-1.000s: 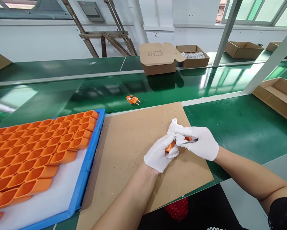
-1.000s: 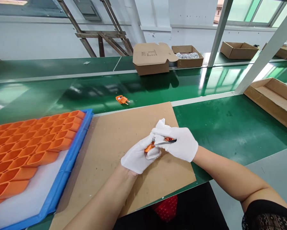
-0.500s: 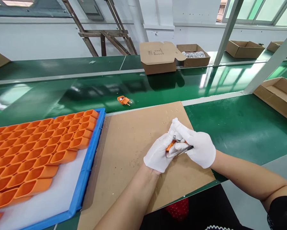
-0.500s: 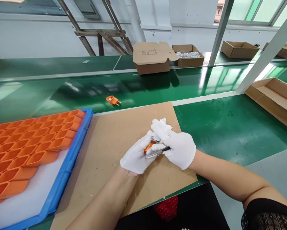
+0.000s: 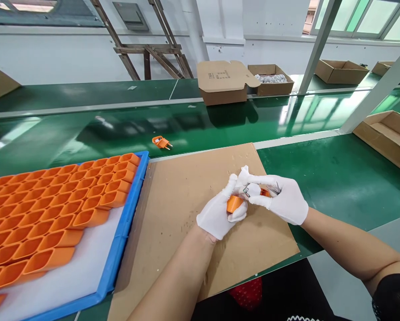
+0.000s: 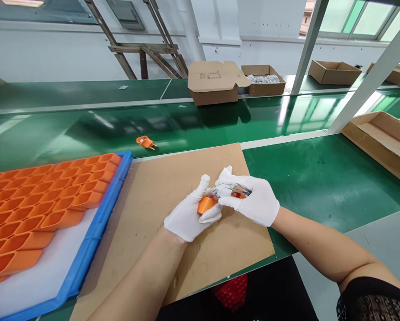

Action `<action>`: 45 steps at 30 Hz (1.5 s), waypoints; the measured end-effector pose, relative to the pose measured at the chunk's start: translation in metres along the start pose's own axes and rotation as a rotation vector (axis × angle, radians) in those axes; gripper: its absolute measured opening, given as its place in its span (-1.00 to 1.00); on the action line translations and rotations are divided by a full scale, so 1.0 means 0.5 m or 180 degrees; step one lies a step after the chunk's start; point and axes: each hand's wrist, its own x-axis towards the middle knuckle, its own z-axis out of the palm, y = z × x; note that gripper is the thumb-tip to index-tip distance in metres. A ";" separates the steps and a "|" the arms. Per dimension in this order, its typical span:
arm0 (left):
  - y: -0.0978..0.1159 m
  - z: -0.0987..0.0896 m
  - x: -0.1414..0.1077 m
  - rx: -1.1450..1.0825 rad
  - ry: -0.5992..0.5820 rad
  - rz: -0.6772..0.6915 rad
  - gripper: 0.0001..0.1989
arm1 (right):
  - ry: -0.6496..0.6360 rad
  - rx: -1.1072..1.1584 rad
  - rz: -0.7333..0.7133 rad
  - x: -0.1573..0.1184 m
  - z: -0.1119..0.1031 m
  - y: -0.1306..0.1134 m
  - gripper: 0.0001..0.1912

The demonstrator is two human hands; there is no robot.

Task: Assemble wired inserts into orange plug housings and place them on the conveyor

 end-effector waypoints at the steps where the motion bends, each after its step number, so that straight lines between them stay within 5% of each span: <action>1: 0.001 0.002 0.000 0.0111 0.0062 0.0034 -0.39 | 0.0097 -0.0100 -0.0042 0.000 0.000 -0.004 -0.67; 9: -0.008 0.021 0.001 0.1015 0.0691 0.0261 -0.43 | 0.0173 -0.1007 -0.0546 0.002 0.004 0.008 -0.80; 15: -0.001 0.022 -0.006 0.0778 0.0488 0.0270 -0.55 | 0.0020 -0.1059 -0.0299 0.006 0.001 0.002 -0.67; 21: -0.004 0.011 -0.004 0.0640 0.0190 0.0274 -0.46 | 0.0037 -0.0615 -0.0380 0.004 0.002 0.002 -0.88; 26: -0.007 0.003 0.001 0.0319 0.0257 0.0264 -0.53 | -0.0264 -0.0594 -0.0157 0.010 -0.004 0.004 -0.56; 31: -0.005 0.003 -0.003 0.0460 0.0143 0.0248 -0.50 | -0.0504 -0.0516 0.0018 0.013 -0.016 -0.006 -0.86; 36: 0.009 0.002 -0.011 0.1011 0.0212 0.0086 -0.43 | -0.0321 -0.0101 0.0163 0.024 -0.024 -0.025 -0.92; 39: 0.006 -0.002 -0.010 0.1642 0.0752 0.0698 -0.58 | -0.0251 -0.0094 0.0214 0.033 -0.028 -0.029 -0.86; 42: -0.018 -0.011 0.001 0.2316 0.1555 0.1683 -0.46 | -0.0212 -0.0107 0.0226 0.037 -0.030 -0.029 -0.81; 45: -0.045 -0.018 0.013 0.2356 0.1511 0.2458 -0.51 | -0.0312 -0.0054 0.0020 0.036 -0.032 -0.035 -0.78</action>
